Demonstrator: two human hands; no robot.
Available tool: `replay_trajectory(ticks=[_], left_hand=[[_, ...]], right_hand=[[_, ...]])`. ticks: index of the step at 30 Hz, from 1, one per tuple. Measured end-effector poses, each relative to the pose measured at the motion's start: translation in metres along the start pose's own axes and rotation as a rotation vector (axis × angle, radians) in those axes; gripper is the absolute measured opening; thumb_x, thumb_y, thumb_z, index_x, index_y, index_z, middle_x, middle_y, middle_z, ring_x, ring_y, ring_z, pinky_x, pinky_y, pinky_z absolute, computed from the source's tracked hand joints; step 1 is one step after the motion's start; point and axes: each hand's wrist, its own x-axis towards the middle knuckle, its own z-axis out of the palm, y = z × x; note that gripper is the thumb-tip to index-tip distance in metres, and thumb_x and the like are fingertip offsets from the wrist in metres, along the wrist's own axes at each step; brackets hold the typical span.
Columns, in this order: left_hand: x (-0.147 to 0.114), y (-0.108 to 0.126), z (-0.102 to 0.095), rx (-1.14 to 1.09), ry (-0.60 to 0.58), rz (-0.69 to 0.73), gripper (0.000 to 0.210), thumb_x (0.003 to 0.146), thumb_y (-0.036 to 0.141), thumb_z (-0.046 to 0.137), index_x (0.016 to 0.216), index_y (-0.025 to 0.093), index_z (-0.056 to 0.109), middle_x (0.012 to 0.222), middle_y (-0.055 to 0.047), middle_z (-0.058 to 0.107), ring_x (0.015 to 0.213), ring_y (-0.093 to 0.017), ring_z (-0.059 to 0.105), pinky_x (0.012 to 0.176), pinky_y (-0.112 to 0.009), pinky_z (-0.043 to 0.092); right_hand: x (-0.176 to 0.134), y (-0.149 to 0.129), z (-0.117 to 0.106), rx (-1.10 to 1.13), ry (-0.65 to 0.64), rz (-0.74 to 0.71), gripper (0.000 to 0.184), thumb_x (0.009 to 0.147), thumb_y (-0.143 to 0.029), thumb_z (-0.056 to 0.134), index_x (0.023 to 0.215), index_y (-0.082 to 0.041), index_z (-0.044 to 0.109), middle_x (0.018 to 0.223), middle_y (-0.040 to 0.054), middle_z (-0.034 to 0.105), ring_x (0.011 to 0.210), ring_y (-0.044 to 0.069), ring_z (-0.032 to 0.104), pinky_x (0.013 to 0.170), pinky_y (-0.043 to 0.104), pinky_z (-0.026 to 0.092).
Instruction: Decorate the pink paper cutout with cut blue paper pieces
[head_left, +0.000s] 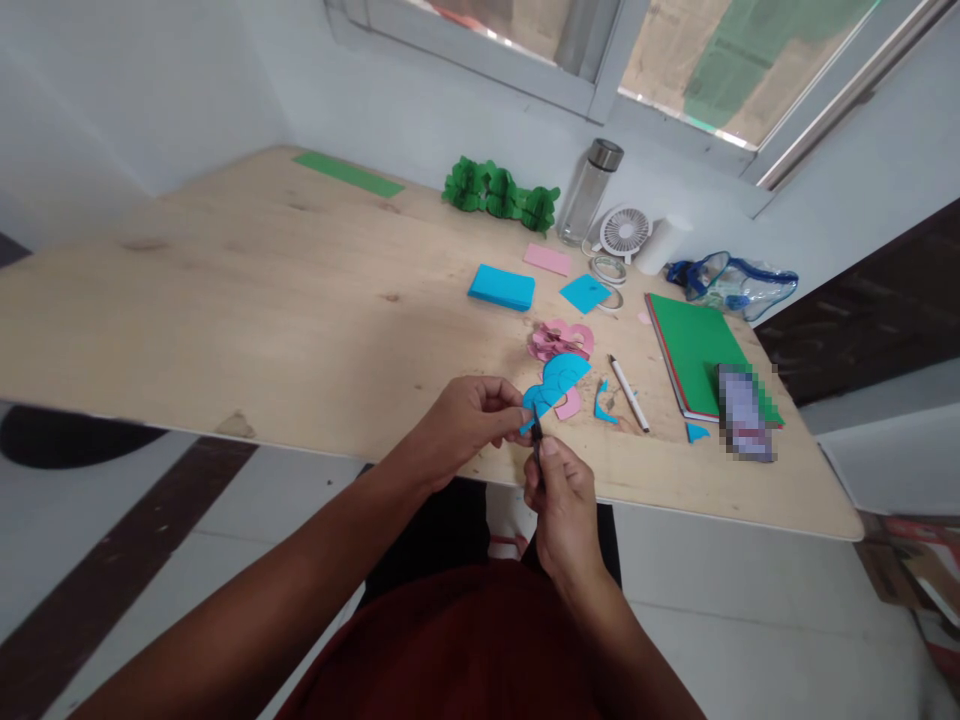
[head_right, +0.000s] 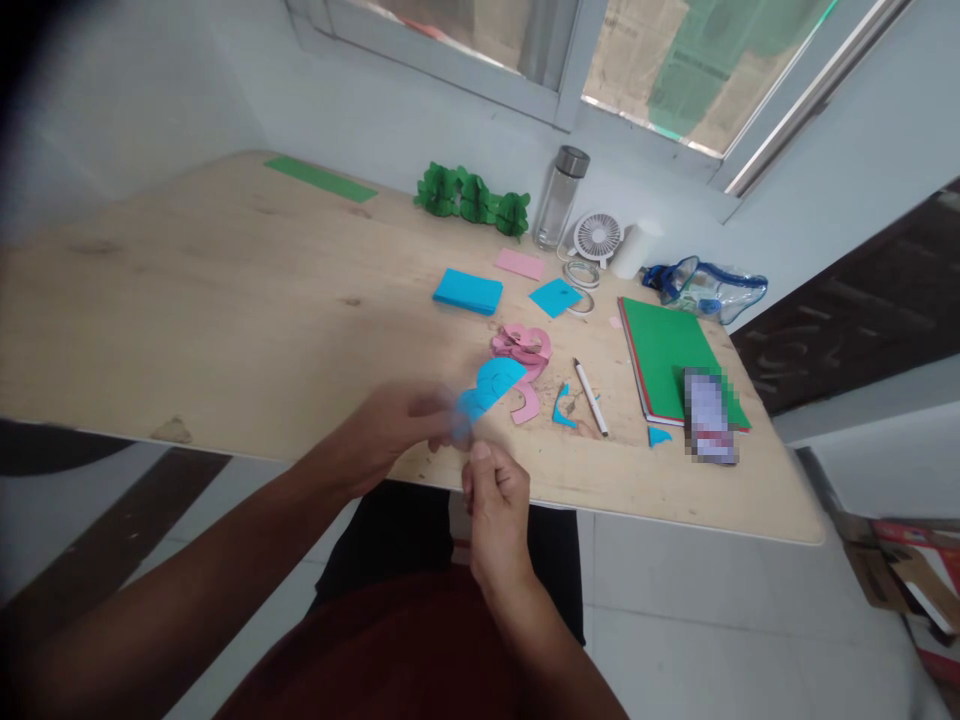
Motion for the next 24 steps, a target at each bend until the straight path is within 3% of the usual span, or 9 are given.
replay_trajectory(ticks=[24], left_hand=[[-0.0037, 0.0006, 0.0016, -0.085, 0.003, -0.011, 0.007, 0.066, 0.019, 0.064, 0.06, 0.015, 0.062, 0.058, 0.0, 0.065, 0.055, -0.01, 0.055, 0.052, -0.021, 0.038]], right_hand=[[-0.0012, 0.0032, 0.0003, -0.04, 0.023, 0.025, 0.047, 0.083, -0.058, 0.052, 0.058, -0.019, 0.043, 0.049, -0.0074, 0.033, 0.043, 0.007, 0.022, 0.043, 0.024, 0.013]])
